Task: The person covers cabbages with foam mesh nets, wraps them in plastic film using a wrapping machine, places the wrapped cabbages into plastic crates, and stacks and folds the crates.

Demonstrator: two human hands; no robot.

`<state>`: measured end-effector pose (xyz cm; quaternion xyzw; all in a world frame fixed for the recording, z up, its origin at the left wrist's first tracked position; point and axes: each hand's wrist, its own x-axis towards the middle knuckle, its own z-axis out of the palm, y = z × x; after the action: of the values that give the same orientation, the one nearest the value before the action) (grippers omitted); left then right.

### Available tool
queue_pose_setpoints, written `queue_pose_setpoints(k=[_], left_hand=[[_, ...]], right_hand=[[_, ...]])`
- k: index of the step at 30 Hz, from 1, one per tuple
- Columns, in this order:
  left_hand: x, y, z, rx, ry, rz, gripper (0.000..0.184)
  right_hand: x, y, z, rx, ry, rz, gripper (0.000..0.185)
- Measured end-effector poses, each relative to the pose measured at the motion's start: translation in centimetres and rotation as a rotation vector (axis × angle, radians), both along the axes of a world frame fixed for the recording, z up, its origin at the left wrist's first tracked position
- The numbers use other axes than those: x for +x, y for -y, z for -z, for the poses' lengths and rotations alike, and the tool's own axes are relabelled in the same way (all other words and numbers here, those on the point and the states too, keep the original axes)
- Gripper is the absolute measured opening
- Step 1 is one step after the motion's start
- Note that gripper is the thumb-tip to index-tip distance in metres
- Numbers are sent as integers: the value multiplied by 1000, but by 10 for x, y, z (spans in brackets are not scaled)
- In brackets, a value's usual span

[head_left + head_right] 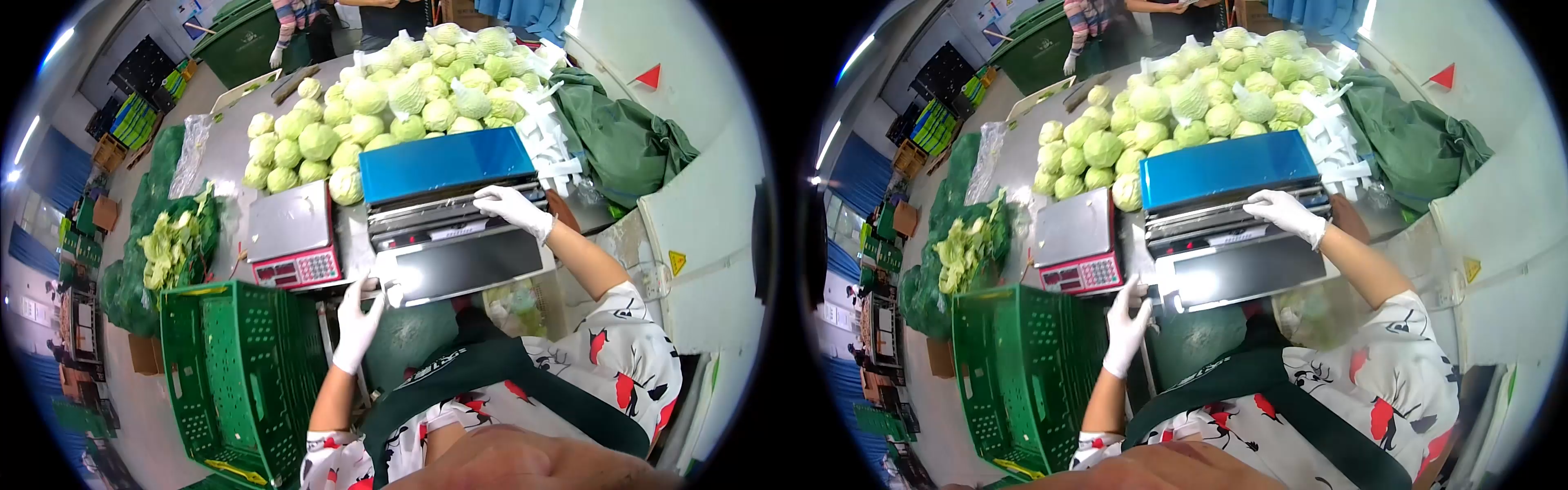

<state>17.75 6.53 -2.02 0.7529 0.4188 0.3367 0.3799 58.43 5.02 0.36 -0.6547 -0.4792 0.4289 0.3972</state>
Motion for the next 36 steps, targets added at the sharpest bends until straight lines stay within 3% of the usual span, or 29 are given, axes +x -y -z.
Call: queue_pose_setpoints(k=[3, 6, 9, 11, 13, 14, 16, 18, 22, 24, 27, 29, 31, 33, 36], left_hand=[[84, -102, 21, 231, -53, 15, 60], [175, -207, -3, 437, -209, 32, 69], [259, -326, 5, 564, -331, 7, 81], [309, -380, -8, 461, -439, -47, 90], [347, -438, 3, 566, -593, -104, 102], [366, -457, -6, 384, -666, -86, 115], [396, -490, -7, 301, -802, -59, 121], [410, -504, 4, 490, -991, -88, 129], [418, -524, 2, 187, -1066, 198, 121], [411, -502, 0, 200, -968, 165, 115], [392, -438, -1, 472, -694, 104, 109], [371, -404, 26, 826, -441, 38, 104], [346, -380, 44, 737, -417, 20, 106], [333, -358, 45, 580, -308, -76, 91], [289, -343, 37, -310, 410, -7, 68]], right_hand=[[58, -29, 27, -36, -147, 39, 38], [106, -60, 36, -7, -234, 37, 36], [122, -92, 40, 24, -288, -24, 35], [123, -119, 48, 54, -318, -108, 31], [129, -137, 51, 61, -294, -206, 31], [132, -144, 51, 75, -309, -238, 29], [140, -154, 52, 80, -338, -262, 29], [150, -164, 52, 64, -341, -260, 29], [167, -182, 61, 7, -362, -226, 30], [169, -193, 68, -13, -371, -207, 31], [166, -212, 70, -26, -495, -210, 41], [159, -227, 83, -54, -629, -63, 47], [151, -243, 92, -59, -709, 43, 52], [139, -258, 89, -43, -752, 95, 56], [114, -258, 66, 0, -738, 22, 48]])
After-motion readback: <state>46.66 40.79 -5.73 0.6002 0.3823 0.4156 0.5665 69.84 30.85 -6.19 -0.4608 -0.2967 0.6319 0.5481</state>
